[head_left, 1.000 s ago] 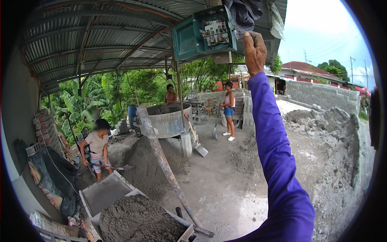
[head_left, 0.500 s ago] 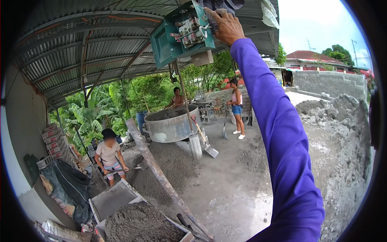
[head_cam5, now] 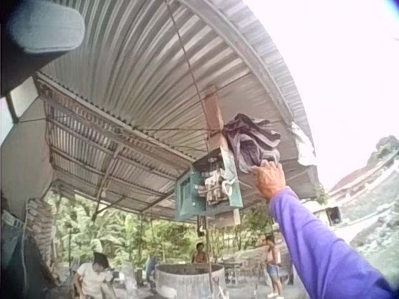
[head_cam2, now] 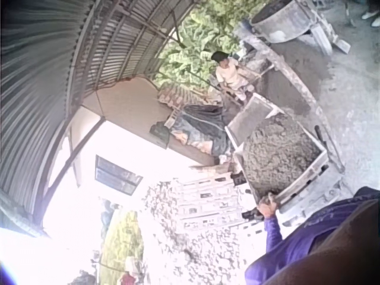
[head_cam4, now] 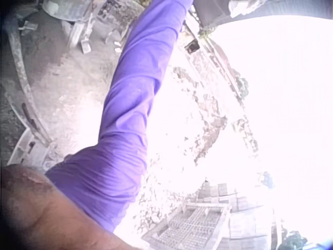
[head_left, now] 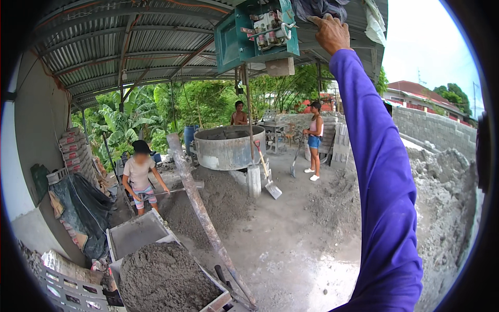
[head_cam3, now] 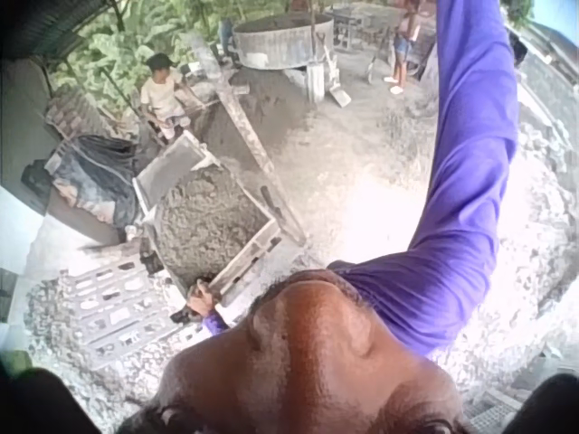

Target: The person uses a metal rod to adjust a block mold, then places a metal frame on top. They pull a lever to operate a cement mixer, then use a rectangular metal tool to level wet concrete in the mold. Finally, they flip the mold to release a newly formed concrete block.

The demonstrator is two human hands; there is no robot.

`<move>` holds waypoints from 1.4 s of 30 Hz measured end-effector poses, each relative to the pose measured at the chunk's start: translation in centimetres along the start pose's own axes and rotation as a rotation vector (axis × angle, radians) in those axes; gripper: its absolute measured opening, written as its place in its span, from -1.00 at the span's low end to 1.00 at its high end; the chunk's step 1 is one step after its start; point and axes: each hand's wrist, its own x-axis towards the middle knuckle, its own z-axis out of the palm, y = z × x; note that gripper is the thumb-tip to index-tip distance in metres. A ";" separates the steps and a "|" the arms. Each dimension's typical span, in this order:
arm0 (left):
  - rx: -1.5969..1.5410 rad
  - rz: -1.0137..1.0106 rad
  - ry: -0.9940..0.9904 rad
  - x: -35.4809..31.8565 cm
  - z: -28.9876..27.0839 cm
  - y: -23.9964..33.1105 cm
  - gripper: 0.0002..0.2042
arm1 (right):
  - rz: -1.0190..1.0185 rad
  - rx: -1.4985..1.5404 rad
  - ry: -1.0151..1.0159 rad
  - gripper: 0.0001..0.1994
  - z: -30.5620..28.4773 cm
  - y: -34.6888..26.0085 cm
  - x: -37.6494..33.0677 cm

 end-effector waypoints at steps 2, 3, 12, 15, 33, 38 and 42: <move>-0.011 0.024 0.010 0.1 0.2 -0.5 -0.66 | 0.012 0.072 0.010 -0.59 0.0 0.5 -0.4; -0.009 0.052 0.025 0.1 0.3 -0.8 -0.65 | 0.019 0.107 0.013 -0.62 0.0 0.6 -0.7; -0.213 -0.005 -0.068 -0.5 1.8 -4.3 -0.73 | -0.011 0.998 0.300 -0.71 -8.1 -6.1 -12.0; 0.101 0.173 -0.015 0.5 -1.6 0.8 -0.70 | -0.036 0.901 0.235 -0.66 -10.3 -7.6 -12.5; 0.093 0.234 -0.041 1.6 -2.0 0.4 -0.75 | -0.031 0.756 0.234 -0.81 -11.8 -8.8 -4.8; 0.058 0.247 -0.093 1.8 -1.8 0.2 -0.75 | 0.015 0.623 0.191 -0.81 -13.6 -10.8 -6.0; 0.047 0.275 -0.119 2.4 -2.0 0.1 -0.73 | 0.065 0.546 0.218 -0.74 -12.8 -11.2 -7.7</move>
